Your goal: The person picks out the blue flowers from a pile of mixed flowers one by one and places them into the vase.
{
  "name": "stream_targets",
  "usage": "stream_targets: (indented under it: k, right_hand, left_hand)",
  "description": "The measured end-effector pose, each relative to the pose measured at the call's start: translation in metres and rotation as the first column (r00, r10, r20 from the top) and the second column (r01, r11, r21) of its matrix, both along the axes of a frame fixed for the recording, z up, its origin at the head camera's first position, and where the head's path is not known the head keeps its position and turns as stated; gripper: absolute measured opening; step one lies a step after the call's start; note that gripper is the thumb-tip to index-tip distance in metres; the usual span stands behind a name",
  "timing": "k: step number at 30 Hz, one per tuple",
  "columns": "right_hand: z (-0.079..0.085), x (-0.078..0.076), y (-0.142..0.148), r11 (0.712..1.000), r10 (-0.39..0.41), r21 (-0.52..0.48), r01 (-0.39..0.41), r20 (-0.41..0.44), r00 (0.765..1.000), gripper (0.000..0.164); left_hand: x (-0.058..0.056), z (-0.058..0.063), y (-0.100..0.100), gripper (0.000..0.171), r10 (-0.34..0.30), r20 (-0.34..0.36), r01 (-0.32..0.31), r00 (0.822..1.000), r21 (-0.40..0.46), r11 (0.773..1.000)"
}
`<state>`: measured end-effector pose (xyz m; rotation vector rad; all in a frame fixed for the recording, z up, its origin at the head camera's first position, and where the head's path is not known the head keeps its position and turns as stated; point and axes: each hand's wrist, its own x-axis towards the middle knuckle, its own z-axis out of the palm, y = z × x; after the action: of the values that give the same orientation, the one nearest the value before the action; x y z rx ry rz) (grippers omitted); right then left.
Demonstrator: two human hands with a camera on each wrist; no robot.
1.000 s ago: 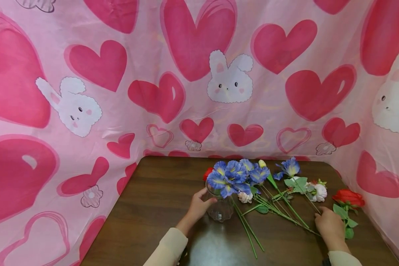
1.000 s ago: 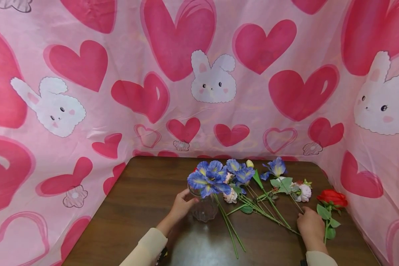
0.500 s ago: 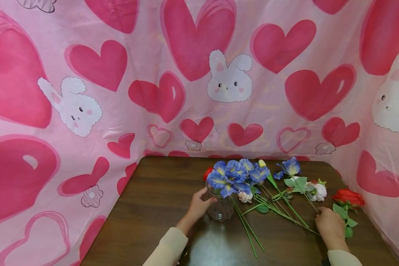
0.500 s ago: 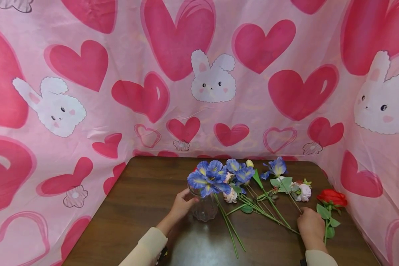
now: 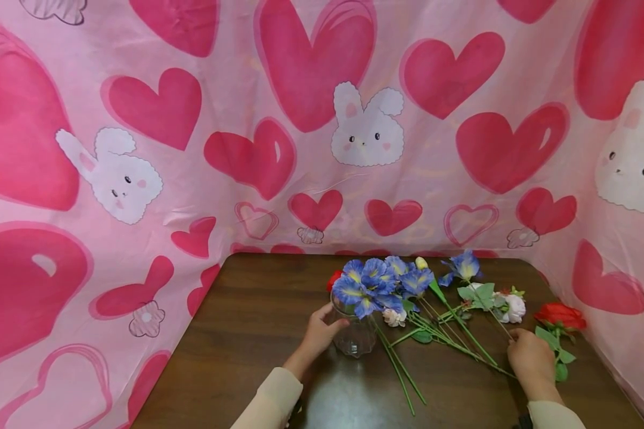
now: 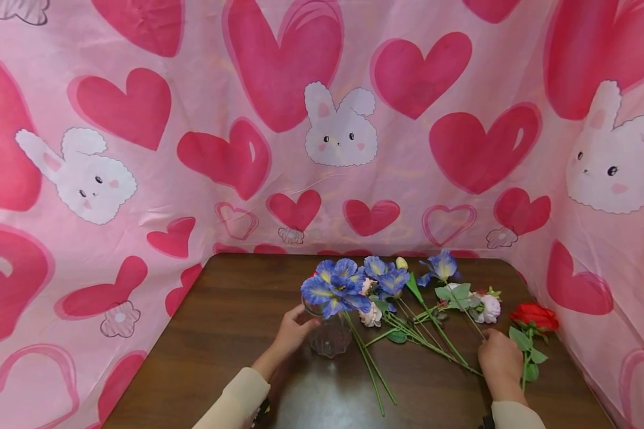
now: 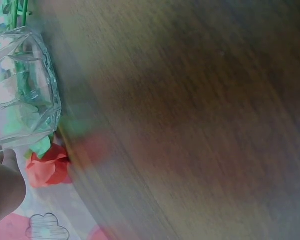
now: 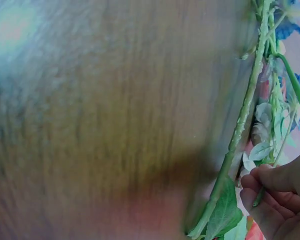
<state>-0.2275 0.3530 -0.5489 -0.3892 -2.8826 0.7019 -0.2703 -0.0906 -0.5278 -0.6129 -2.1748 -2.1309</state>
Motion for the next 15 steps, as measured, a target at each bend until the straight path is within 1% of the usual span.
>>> stream_targets:
  k: [4,9,12,15]
  right_hand:
    - [0.001,0.001,-0.002,1.000,-0.025,-0.015,0.024,-0.026,0.999,0.020]
    - [0.002,0.002,-0.005,0.998,-0.046,-0.046,0.042,-0.079,0.996,0.020]
    - [0.004,0.004,-0.008,0.997,-0.051,-0.063,0.042,-0.143,0.988,0.020]
    - [0.008,0.005,-0.015,0.994,-0.078,-0.089,0.059,-0.217,0.973,0.018]
  left_hand:
    - [0.000,0.000,0.000,0.049,-0.003,0.000,0.003,1.000,-0.004,1.000]
    - [0.001,0.001,0.000,0.049,-0.004,-0.011,0.004,1.000,0.000,1.000]
    - [0.000,0.000,0.000,0.050,-0.014,-0.008,0.014,1.000,0.013,1.000]
    - [0.000,0.000,0.000,0.051,-0.022,-0.014,0.022,1.000,0.025,0.999]
